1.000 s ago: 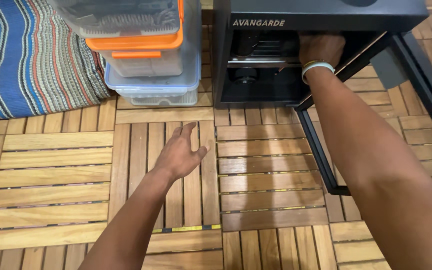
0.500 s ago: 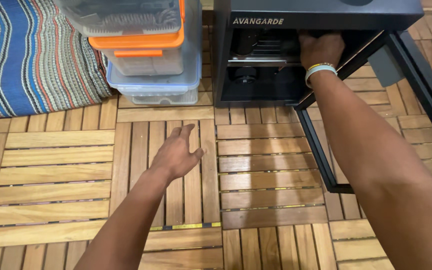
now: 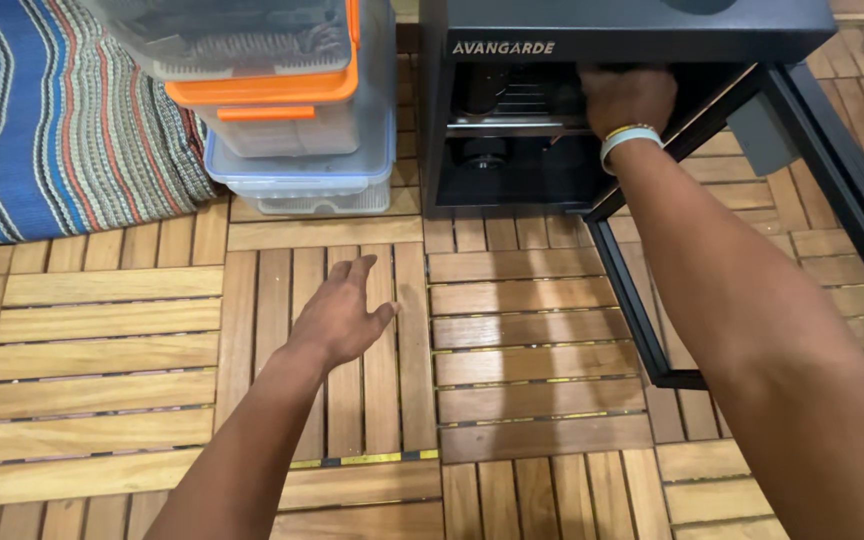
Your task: The person organizes camera equipment by placing a tripod and lens into a cabinet, then retrieves memory cards and a charger from a table. They place the items on the cabinet, plug in the charger, and later pack a camera into a bag before returning it to the cabinet.
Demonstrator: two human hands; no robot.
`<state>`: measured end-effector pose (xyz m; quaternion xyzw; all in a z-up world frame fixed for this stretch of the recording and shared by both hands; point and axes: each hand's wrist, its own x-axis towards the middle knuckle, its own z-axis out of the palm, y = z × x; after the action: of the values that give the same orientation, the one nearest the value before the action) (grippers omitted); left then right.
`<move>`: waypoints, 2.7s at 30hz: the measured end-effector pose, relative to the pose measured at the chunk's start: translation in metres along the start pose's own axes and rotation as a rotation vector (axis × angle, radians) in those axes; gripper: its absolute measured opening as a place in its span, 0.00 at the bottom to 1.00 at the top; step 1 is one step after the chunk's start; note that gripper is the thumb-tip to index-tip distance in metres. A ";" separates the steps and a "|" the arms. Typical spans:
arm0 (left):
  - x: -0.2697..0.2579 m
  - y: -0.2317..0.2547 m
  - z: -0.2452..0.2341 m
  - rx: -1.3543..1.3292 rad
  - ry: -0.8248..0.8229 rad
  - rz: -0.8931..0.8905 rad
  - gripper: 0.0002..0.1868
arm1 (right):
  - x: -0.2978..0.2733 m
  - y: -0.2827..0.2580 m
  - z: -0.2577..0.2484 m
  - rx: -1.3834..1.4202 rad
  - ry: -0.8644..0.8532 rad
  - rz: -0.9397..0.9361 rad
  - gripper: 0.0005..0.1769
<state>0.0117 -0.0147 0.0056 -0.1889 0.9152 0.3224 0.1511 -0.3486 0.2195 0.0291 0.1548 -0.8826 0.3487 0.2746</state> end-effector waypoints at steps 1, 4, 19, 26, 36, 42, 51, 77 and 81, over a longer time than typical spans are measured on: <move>0.000 0.000 0.000 0.006 -0.001 -0.003 0.43 | -0.003 -0.004 0.000 0.028 0.008 0.031 0.23; -0.001 -0.003 0.002 0.025 -0.015 -0.016 0.43 | -0.003 -0.013 -0.004 -0.122 -0.058 0.002 0.23; 0.001 -0.013 -0.004 0.073 -0.020 -0.034 0.43 | -0.001 0.000 0.001 -0.133 -0.132 -0.221 0.21; 0.005 -0.020 -0.004 0.057 0.035 -0.005 0.42 | -0.026 -0.026 -0.021 -0.058 0.274 -0.242 0.35; 0.005 -0.011 -0.005 0.036 0.042 0.004 0.43 | -0.042 -0.118 0.023 0.204 -0.446 0.142 0.34; -0.003 -0.021 -0.006 0.000 0.142 0.077 0.41 | -0.033 -0.094 0.044 0.335 -0.359 0.138 0.27; 0.003 0.020 -0.010 -0.665 0.125 0.058 0.52 | -0.033 -0.098 -0.024 0.451 -0.550 0.458 0.23; 0.011 0.087 0.004 -1.328 -0.023 0.316 0.43 | -0.163 -0.135 -0.101 0.560 -1.026 0.065 0.45; 0.012 0.105 -0.001 -1.392 -0.252 0.289 0.57 | -0.143 -0.128 -0.101 0.562 -0.850 0.291 0.31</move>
<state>-0.0461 0.0576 0.0577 -0.0797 0.4891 0.8668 0.0560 -0.1359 0.2113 0.0735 0.2258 -0.8009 0.5130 -0.2107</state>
